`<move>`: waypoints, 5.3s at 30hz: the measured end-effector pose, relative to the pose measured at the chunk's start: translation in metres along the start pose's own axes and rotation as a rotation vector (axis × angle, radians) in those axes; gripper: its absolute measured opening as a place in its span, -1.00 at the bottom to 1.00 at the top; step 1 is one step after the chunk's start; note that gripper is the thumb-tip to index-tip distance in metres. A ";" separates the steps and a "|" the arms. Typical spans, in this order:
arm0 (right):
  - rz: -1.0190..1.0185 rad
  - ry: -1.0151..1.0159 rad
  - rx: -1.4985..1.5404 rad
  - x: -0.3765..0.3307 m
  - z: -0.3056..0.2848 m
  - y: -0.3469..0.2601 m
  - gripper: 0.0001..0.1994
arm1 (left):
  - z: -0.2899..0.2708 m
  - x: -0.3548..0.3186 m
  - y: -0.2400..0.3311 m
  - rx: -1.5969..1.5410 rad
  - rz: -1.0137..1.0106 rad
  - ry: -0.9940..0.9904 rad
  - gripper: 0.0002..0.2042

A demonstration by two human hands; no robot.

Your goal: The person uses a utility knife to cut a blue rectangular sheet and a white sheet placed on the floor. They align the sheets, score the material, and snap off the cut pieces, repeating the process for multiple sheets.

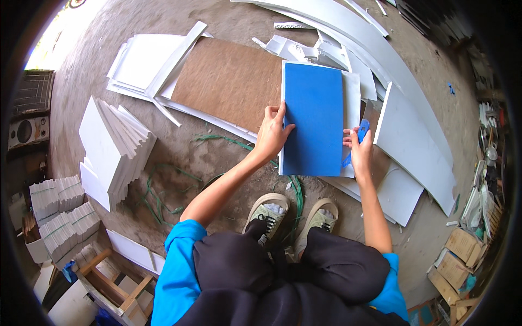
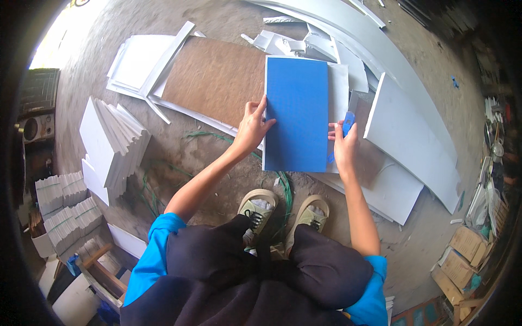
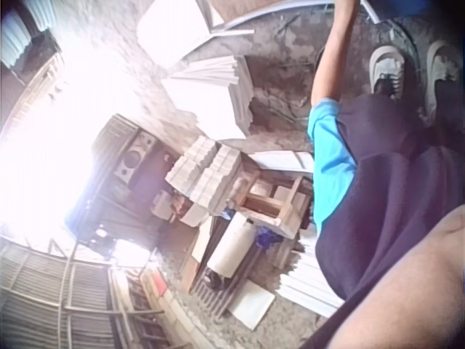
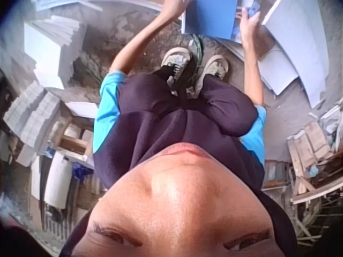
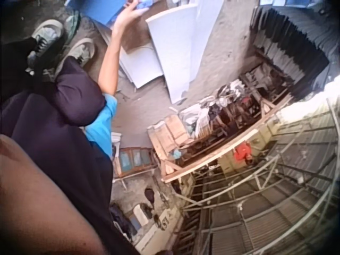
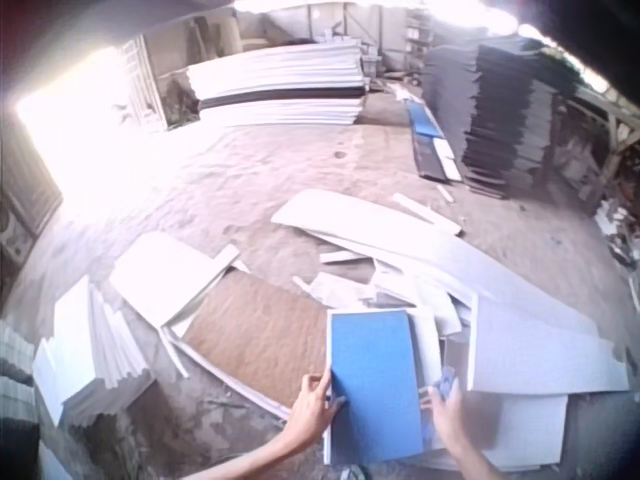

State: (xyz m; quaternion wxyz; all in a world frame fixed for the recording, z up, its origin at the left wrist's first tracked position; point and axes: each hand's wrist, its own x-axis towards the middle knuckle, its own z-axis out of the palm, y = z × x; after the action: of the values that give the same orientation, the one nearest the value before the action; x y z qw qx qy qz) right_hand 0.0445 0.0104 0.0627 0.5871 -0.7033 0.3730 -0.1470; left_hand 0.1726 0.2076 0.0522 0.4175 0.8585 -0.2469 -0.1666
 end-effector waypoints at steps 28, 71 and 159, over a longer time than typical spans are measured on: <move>-0.179 0.168 -0.733 0.024 -0.034 0.018 -0.58 | 0.014 -0.013 -0.020 -0.038 0.017 -0.019 -0.32; -0.185 -0.168 -0.433 -0.026 0.001 0.017 -0.29 | 0.018 -0.107 -0.040 -0.052 0.255 -0.007 -0.25; -0.052 -0.404 -0.318 -0.008 -0.002 -0.009 -0.18 | 0.024 0.111 0.007 0.392 0.442 0.261 -0.33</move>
State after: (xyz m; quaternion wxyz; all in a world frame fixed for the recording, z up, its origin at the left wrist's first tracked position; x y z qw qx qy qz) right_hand 0.0413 0.0145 0.0738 0.5277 -0.8112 0.2484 0.0418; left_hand 0.2500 0.1266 0.0347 0.2983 0.8623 -0.3992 0.0903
